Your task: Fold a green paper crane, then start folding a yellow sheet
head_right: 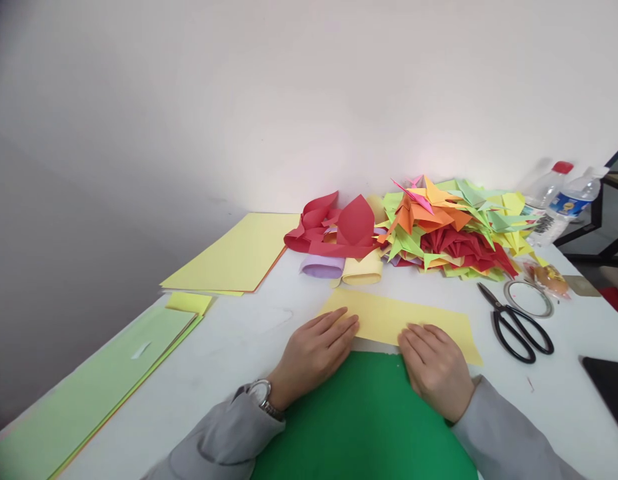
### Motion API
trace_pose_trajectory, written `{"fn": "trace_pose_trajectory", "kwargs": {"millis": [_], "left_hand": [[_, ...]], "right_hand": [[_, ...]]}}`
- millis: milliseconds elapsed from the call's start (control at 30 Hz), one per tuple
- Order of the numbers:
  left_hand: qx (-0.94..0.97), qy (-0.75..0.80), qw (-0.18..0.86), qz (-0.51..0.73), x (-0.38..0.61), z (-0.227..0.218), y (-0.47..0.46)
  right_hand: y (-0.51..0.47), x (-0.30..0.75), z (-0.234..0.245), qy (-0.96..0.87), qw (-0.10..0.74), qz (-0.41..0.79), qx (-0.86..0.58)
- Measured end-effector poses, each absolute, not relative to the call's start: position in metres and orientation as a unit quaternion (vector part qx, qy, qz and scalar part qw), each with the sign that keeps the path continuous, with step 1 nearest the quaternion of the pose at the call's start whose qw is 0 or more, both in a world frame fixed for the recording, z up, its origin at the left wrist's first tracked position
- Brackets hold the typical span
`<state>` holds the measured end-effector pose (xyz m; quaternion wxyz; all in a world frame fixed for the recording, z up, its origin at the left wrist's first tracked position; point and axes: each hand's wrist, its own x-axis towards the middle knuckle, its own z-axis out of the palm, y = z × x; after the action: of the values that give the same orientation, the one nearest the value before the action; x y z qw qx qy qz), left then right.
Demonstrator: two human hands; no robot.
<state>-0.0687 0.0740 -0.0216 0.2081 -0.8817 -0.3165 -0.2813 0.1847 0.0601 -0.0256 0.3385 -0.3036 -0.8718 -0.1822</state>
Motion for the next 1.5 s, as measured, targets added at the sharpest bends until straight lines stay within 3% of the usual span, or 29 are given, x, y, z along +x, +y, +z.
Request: {"fn": "trace_pose_trajectory", "kwargs": {"millis": [1500], "left_hand": [[-0.853, -0.377, 0.224, -0.282, -0.105, -0.021, 0.090]], "right_hand": [[0.064, 0.191, -0.024, -0.859, 0.326, -0.207, -0.335]]}}
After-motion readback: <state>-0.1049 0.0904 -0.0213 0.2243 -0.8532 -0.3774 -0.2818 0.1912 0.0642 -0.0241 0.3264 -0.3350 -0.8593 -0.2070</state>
